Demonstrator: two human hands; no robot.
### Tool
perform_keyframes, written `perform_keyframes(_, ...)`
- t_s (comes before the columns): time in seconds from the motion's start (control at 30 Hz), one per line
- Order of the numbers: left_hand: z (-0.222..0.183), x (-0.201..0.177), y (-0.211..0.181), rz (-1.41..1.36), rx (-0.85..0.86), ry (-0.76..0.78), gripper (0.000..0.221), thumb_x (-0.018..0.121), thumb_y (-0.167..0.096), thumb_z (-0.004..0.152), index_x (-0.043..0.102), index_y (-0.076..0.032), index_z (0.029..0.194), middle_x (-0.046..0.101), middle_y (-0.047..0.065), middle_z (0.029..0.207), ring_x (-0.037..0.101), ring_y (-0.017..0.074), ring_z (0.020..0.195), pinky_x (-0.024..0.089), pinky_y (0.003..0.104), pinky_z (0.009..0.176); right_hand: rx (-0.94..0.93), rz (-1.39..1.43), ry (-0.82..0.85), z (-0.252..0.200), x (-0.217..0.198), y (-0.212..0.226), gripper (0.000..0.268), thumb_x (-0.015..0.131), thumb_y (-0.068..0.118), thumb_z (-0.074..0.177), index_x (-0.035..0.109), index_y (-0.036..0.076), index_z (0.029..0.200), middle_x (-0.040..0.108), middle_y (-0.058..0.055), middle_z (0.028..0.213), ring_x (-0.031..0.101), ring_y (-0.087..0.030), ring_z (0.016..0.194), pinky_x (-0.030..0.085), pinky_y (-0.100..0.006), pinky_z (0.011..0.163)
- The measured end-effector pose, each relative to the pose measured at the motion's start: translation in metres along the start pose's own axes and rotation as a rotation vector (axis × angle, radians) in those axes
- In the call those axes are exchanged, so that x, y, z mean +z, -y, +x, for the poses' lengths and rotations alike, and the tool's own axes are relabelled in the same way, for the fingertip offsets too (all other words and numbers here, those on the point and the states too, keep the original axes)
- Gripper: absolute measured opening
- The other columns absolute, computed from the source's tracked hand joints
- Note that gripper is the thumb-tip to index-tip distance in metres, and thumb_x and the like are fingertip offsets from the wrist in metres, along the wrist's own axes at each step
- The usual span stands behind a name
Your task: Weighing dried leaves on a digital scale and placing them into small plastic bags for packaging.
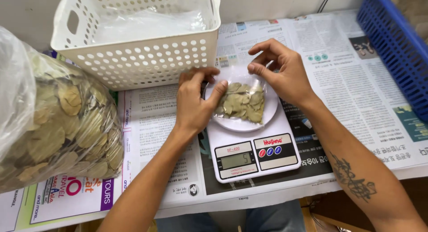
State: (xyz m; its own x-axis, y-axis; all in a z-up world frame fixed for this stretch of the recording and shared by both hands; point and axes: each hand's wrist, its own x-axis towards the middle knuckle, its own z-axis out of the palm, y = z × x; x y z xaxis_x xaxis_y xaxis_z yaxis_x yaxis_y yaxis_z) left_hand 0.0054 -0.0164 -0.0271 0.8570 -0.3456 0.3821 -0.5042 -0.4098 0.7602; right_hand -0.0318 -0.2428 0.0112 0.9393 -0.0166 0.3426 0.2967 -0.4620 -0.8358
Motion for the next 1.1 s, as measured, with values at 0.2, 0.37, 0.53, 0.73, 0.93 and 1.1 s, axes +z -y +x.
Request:
perform_keyframes(0.2,0.003,-0.002,0.013,-0.117,-0.039,-0.089,0.053,0.039,-0.053,0.102,0.066,-0.007,0.102,0.067,0.006,0.085,0.057,0.0165,0.066,0.044,0.03,0.058,-0.129,-0.134,-0.006,0.006,0.001,-0.02,0.018,0.065,0.014,0.105,0.06,0.005,0.12,0.066,-0.012,0.118,0.062,-0.02,0.102,0.049,-0.028,0.077)
perform_keyframes(0.37,-0.001,-0.011,0.0,-0.113,0.031,-0.234,0.041,0.041,-0.04,0.107,0.066,-0.008,0.103,0.067,0.005,0.085,0.062,0.0185,0.076,0.045,0.033,0.065,-0.205,-0.066,-0.231,0.01,-0.007,-0.05,0.015,0.058,0.014,0.115,0.062,0.001,0.11,0.066,-0.012,0.105,0.062,-0.02,0.097,0.051,-0.029,0.08)
perform_keyframes(0.53,0.0,-0.013,-0.005,-0.191,0.0,-0.27,0.029,0.044,-0.035,0.108,0.063,-0.013,0.106,0.061,-0.002,0.073,0.055,0.0098,0.067,0.044,0.028,0.065,-0.174,-0.135,-0.334,0.017,-0.017,-0.068,0.009,0.075,0.004,0.112,0.071,0.002,0.105,0.072,-0.007,0.097,0.067,-0.015,0.092,0.053,-0.026,0.072)
perform_keyframes(0.73,0.0,-0.015,-0.008,-0.215,-0.004,-0.294,0.029,0.043,-0.034,0.109,0.064,-0.013,0.107,0.059,-0.002,0.067,0.048,0.0076,0.058,0.038,0.027,0.056,-0.162,-0.034,-0.331,0.015,-0.014,-0.062,0.039,0.056,0.029,0.119,0.07,-0.001,0.099,0.07,-0.011,0.086,0.068,-0.016,0.079,0.055,-0.027,0.078)
perform_keyframes(0.93,0.001,-0.017,-0.008,-0.194,0.03,-0.304,0.03,0.041,-0.032,0.109,0.063,-0.012,0.105,0.059,-0.002,0.064,0.054,0.0088,0.059,0.043,0.027,0.058,-0.123,-0.056,-0.359,0.015,-0.013,-0.056,0.057,0.041,0.044,0.117,0.073,0.001,0.096,0.072,-0.01,0.08,0.069,-0.015,0.074,0.05,-0.027,0.073)
perform_keyframes(1.1,0.001,-0.016,-0.007,-0.21,0.029,-0.298,0.033,0.04,-0.033,0.109,0.064,-0.011,0.105,0.059,-0.001,0.063,0.055,0.0086,0.059,0.043,0.026,0.059,-0.115,-0.059,-0.366,0.015,-0.013,-0.056,0.058,0.04,0.045,0.116,0.073,0.002,0.095,0.072,-0.009,0.078,0.07,-0.015,0.073,0.048,-0.026,0.072)
